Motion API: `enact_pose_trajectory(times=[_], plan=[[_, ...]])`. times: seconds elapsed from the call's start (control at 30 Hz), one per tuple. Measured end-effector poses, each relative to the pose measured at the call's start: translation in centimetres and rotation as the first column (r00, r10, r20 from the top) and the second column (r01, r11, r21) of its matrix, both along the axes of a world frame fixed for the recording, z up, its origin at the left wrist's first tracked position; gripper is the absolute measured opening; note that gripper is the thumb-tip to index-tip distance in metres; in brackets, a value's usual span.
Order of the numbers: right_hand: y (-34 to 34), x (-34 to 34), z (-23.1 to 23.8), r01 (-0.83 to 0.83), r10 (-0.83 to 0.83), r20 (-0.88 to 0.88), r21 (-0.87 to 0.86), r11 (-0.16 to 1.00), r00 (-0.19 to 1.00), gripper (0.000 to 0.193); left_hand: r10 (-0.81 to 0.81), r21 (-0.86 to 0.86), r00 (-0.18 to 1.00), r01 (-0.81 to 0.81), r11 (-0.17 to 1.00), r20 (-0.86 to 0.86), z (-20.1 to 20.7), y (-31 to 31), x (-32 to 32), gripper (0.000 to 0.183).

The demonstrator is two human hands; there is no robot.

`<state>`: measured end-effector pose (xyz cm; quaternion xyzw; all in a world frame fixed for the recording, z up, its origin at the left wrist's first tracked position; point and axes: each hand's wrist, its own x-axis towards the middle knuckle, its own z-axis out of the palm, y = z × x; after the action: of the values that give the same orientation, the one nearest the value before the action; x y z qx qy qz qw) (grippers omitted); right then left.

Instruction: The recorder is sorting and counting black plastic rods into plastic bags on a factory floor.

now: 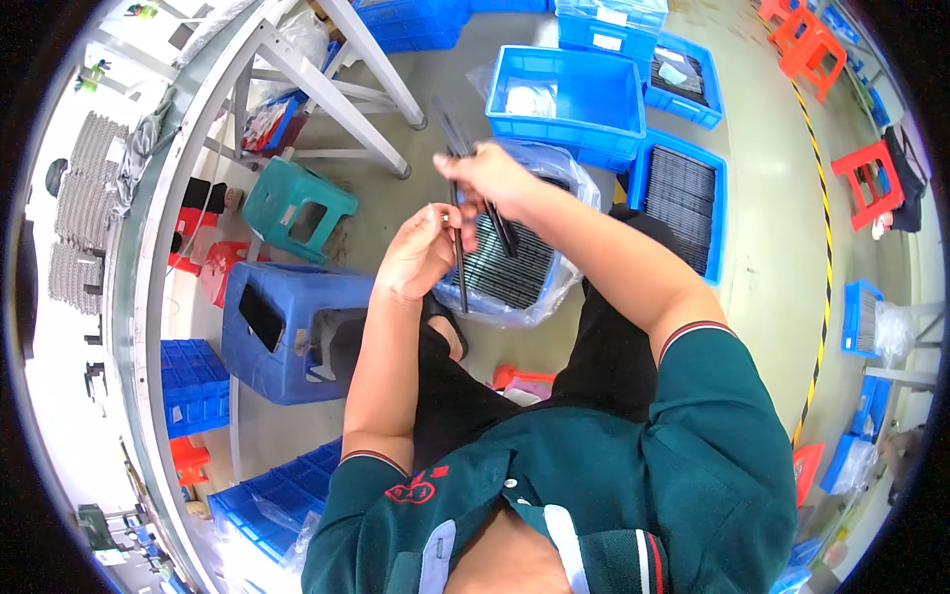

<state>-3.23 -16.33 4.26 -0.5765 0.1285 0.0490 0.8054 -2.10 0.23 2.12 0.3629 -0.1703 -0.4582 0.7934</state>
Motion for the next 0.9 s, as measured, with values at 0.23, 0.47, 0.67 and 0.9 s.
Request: enact_pose_trajectory(times=[0.23,0.47,0.67,0.9], plan=[[-0.3,-1.0,-0.3,-0.182,0.188,-0.033,-0.463,0.868,0.982,0.033,-0.052,0.333,0.999,0.050,0.942,-0.005,0.1,1.6,0.6,0.030],[0.6,-1.9,0.5,-0.401,0.377,-0.135,-0.314,0.861,0.916,0.027,0.664,0.228,0.737,-0.629,0.743,-0.129,-1.2,3.2,3.5,0.027],[1.4,-2.3,-0.2,-0.429,0.395,-0.168,-0.329,0.841,0.903,0.024,0.630,0.033,0.730,-0.646,0.763,-0.265,-1.3,2.1,3.5,0.028],[1.6,-2.4,0.3,-0.393,0.360,-0.156,-0.359,0.846,0.920,0.022,0.620,0.045,0.717,-0.642,0.765,-0.317,-1.8,1.7,3.4,0.030]])
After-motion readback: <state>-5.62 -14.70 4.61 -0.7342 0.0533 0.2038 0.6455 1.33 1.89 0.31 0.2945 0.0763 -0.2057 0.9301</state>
